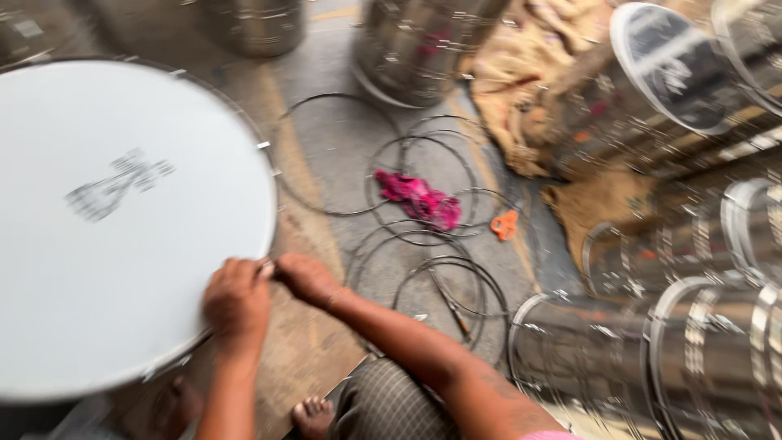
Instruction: The person is assembling a drum by tightening the tension rods around the drumhead using a wrench. They systematically move around the drum, securing each rod to ensure the head is properly fastened.
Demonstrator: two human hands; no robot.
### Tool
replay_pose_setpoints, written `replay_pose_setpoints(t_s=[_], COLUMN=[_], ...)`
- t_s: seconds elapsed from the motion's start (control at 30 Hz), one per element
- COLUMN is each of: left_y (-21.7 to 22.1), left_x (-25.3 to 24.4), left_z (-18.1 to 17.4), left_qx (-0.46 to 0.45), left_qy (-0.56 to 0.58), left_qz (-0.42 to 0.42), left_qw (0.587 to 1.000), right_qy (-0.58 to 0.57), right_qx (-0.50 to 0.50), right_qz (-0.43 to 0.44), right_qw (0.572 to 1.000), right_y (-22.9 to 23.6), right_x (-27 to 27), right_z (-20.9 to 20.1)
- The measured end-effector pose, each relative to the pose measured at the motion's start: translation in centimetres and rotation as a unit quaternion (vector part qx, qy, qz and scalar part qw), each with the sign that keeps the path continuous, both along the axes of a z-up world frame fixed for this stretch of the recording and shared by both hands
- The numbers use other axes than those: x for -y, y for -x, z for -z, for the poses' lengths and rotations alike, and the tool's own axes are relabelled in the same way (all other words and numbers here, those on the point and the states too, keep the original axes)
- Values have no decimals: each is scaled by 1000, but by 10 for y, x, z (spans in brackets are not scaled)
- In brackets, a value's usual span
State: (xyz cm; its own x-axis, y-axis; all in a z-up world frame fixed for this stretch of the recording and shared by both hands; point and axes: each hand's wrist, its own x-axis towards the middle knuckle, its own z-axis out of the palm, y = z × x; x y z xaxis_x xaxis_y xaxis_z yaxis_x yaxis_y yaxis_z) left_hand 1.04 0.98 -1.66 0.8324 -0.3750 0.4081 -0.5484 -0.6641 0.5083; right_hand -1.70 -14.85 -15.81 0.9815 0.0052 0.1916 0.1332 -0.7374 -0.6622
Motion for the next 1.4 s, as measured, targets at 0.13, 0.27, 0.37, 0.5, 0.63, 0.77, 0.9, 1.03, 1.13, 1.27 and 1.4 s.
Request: replay_pose_setpoints(t_s=[0.13, 0.27, 0.37, 0.5, 0.63, 0.77, 0.9, 1.03, 1.13, 1.27, 1.4], left_y=[-2, 0, 6, 3, 11, 18, 25, 27, 28, 29, 20], left_x=[8, 13, 16, 16, 10, -6, -27, -50, -64, -71, -76], left_z=[8, 12, 11, 8, 2, -1, 2, 8, 14, 26, 35], left_qx=[14, 6, 14, -55, 12, 12, 43, 48, 53, 49, 66], left_qy=[1, 16, 4, -49, -38, -58, -68, -117, -125, -121, -126], left_qz=[-22, -28, -40, -13, -29, -1, 12, 7, -21, -50, -57], left_qw=[1000, 999, 999, 997, 999, 998, 997, 992, 991, 990, 988], right_qy=[-7, -78, -22, 132, 322, 198, 331, 247, 182, 181, 155], right_qx=[-21, 32, -130, -19, -316, -254, -305, -292, -245, -293, -274], right_qz=[26, -18, 42, -77, -131, -311, -344, -426, -517, -495, -450], right_qw=[999, 996, 990, 988, 883, 894, 824, 820, 799, 798, 836], right_y=[-8, -6, -6, 2, 64, 127, 176, 258, 293, 296, 298], right_x=[7, 15, 21, 19, -21, -69, -103, -115, -126, -135, -156], right_z=[7, 19, 18, -20, -113, -177, -180, -127, -78, -90, -138])
